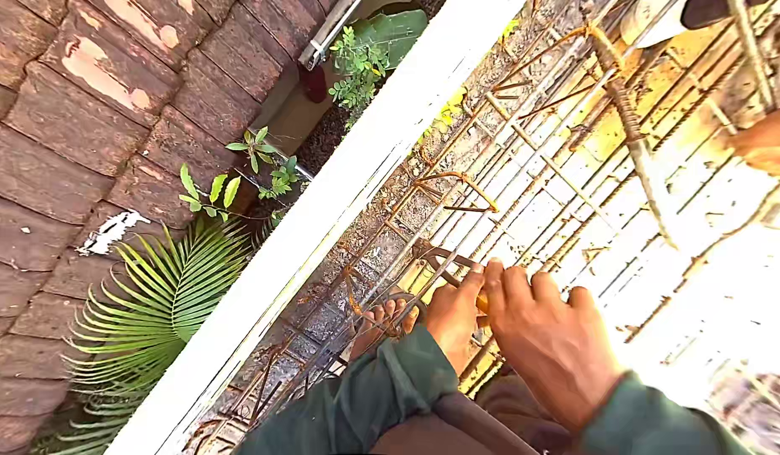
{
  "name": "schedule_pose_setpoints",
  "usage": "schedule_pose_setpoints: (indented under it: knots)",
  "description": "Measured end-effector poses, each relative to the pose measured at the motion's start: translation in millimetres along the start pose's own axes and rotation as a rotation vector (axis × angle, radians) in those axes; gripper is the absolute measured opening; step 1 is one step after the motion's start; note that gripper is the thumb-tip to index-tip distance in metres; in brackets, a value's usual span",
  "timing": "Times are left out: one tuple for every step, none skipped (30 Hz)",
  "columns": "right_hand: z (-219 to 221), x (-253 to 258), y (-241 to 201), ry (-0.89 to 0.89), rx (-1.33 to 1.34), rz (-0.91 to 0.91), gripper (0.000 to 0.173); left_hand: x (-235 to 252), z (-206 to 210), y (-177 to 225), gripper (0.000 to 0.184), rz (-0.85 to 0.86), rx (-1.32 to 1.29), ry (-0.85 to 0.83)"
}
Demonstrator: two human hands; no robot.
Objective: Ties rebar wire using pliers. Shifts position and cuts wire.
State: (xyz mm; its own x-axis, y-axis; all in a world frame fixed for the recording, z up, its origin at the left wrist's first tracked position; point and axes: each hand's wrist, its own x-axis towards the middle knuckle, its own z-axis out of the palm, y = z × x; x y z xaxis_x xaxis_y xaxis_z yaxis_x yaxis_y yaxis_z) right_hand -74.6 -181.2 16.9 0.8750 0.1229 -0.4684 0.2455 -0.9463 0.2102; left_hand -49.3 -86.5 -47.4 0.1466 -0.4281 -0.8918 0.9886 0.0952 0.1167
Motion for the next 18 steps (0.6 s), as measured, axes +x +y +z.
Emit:
schedule_pose_setpoints:
  knots:
    - [5, 3, -1, 0.062, -0.058, -0.012, 0.04, -3, -1, 0, 0.04, 0.038, 0.002, -0.016]
    - [7, 4, 0, 0.069, -0.044, -0.008, 0.04, -5, -4, -2, 0.037, 0.071, -0.009, -0.047]
    - [5, 5, 1, 0.008, 0.018, 0.016, 0.039, -6, -7, -5, 0.036, 0.094, -0.028, -0.071]
    - [-4, 6, 1, -0.133, 0.095, 0.063, 0.039, -7, -9, -8, 0.037, 0.103, -0.043, -0.095]
    - [-20, 14, 3, -0.341, 0.164, 0.114, 0.037, -9, -10, -9, 0.038, 0.113, -0.054, -0.118]
    - [-36, 26, 5, -0.546, 0.222, 0.152, 0.032, -9, -10, -8, 0.038, 0.128, -0.064, -0.136]
    - [-47, 39, 9, -0.725, 0.276, 0.174, 0.027, -8, -10, -8, 0.042, 0.14, -0.063, -0.156]
    - [-49, 47, 15, -0.841, 0.353, 0.192, 0.021, -7, -10, -10, 0.046, 0.142, -0.064, -0.175]
    - [-40, 48, 24, -0.893, 0.476, 0.221, 0.015, -4, -9, -14, 0.049, 0.121, -0.07, -0.197]
    - [-23, 44, 37, -0.933, 0.657, 0.276, 0.015, 0, -10, -17, 0.051, 0.073, -0.075, -0.22]
    - [-3, 37, 51, -0.986, 0.917, 0.36, 0.016, 5, -11, -19, 0.052, 0.028, -0.067, -0.236]
    - [18, 28, 61, -1.033, 1.221, 0.459, 0.02, 8, -12, -20, 0.051, -0.006, -0.044, -0.231]
    - [33, 22, 66, -1.083, 1.444, 0.532, 0.024, 12, -13, -20, 0.049, -0.026, -0.018, -0.215]
    - [41, 20, 67, -1.12, 1.54, 0.57, 0.026, 15, -12, -21, 0.045, -0.026, -0.002, -0.193]
    - [41, 20, 67, -1.131, 1.542, 0.576, 0.026, 16, -10, -22, 0.042, -0.025, 0.002, -0.171]
    - [36, 21, 66, -1.11, 1.453, 0.553, 0.023, 15, -7, -23, 0.041, -0.027, 0.0, -0.151]
    - [25, 26, 65, -1.052, 1.26, 0.488, 0.019, 16, -6, -19, 0.042, -0.034, -0.011, -0.143]
    - [11, 30, 61, -0.96, 0.991, 0.397, 0.018, 15, -5, -15, 0.043, -0.043, -0.029, -0.134]
